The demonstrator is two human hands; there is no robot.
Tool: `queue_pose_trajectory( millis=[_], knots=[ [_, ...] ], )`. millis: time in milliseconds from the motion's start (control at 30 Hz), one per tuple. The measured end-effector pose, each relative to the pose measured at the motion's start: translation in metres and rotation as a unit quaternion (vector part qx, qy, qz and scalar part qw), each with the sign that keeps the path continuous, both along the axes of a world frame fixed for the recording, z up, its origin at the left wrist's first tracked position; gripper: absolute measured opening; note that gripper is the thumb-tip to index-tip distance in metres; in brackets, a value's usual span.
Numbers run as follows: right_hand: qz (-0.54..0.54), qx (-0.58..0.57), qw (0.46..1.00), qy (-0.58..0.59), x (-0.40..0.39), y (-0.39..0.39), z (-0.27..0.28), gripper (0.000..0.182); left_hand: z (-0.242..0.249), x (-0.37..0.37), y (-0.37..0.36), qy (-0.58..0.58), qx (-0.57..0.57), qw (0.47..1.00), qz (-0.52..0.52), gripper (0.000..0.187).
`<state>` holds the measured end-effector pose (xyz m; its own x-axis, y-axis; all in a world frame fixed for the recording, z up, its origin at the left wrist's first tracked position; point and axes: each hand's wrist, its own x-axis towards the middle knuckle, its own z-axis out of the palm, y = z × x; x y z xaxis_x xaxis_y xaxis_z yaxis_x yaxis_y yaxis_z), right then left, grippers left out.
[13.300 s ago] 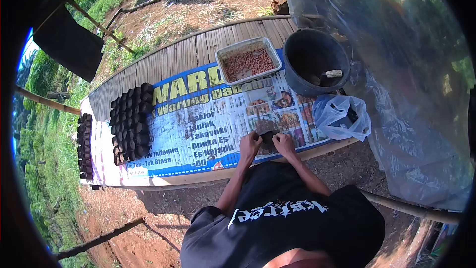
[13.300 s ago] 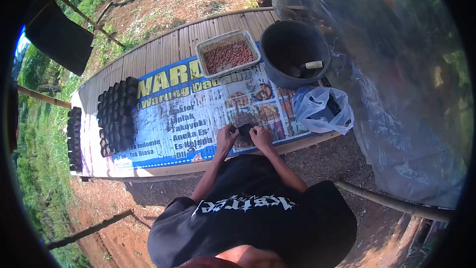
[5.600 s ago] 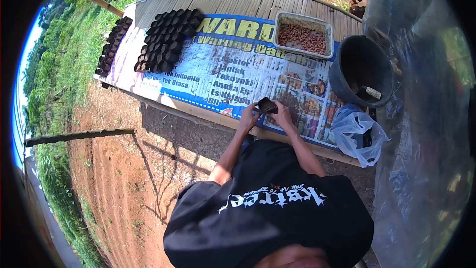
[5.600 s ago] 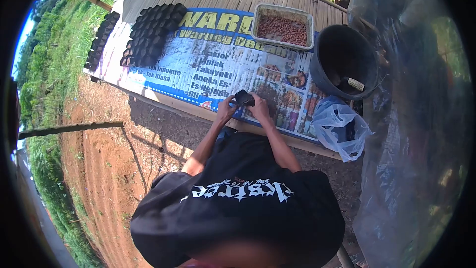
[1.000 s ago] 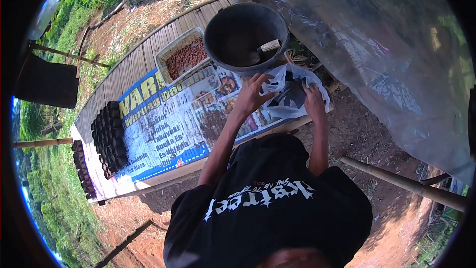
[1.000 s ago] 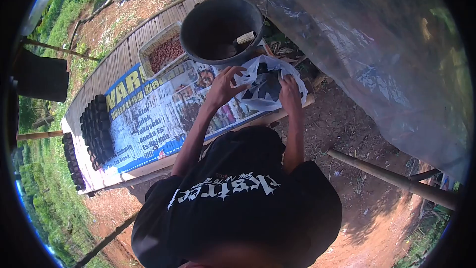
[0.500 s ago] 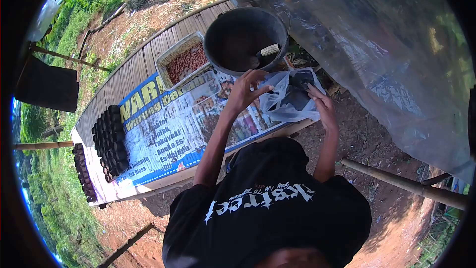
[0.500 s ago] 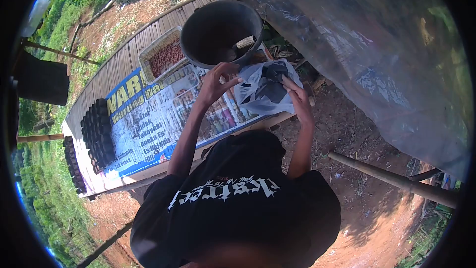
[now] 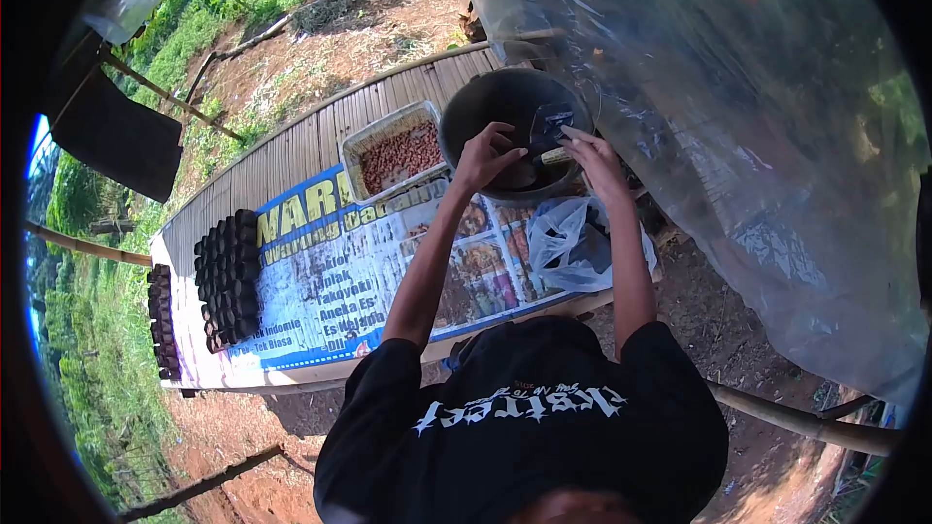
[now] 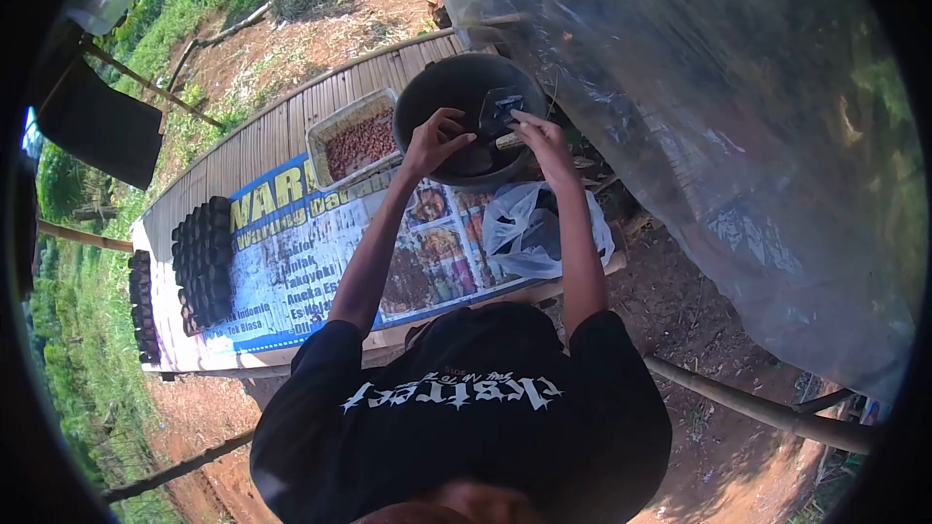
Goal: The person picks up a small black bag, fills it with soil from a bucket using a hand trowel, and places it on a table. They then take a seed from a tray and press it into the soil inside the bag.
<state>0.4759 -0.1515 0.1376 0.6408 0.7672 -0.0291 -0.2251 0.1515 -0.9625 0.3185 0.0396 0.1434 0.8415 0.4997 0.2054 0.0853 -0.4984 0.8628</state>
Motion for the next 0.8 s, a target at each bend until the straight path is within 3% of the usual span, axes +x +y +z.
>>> queue_pose_trajectory(
  millis=[100, 267, 433, 533, 800],
  knots=[
    [-0.008, -0.018, 0.998, -0.054, 0.010, 0.052, -0.030, 0.031, -0.029, 0.011, 0.023, -0.017, 0.025, 0.999, 0.025, 0.055],
    [-0.009, -0.093, 0.993, -0.069, -0.001, 0.079, -0.024, 0.028, -0.018, 0.008, 0.021, -0.005, 0.013, 0.997, 0.074, 0.057],
    [-0.002, -0.095, 0.989, -0.117, 0.001, 0.074, -0.022, 0.026, -0.028, 0.006, 0.017, -0.035, 0.059, 0.991, 0.112, 0.036],
    [0.008, -0.191, 0.949, -0.253, -0.004, 0.070, -0.014, 0.025, -0.021, 0.001, 0.010, -0.042, 0.116, 0.984, 0.127, 0.028],
    [0.006, -0.125, 0.954, -0.273, 0.000, 0.070, -0.026, 0.023, -0.018, 0.001, 0.010, -0.039, 0.126, 0.982, 0.134, 0.027]
  ],
)
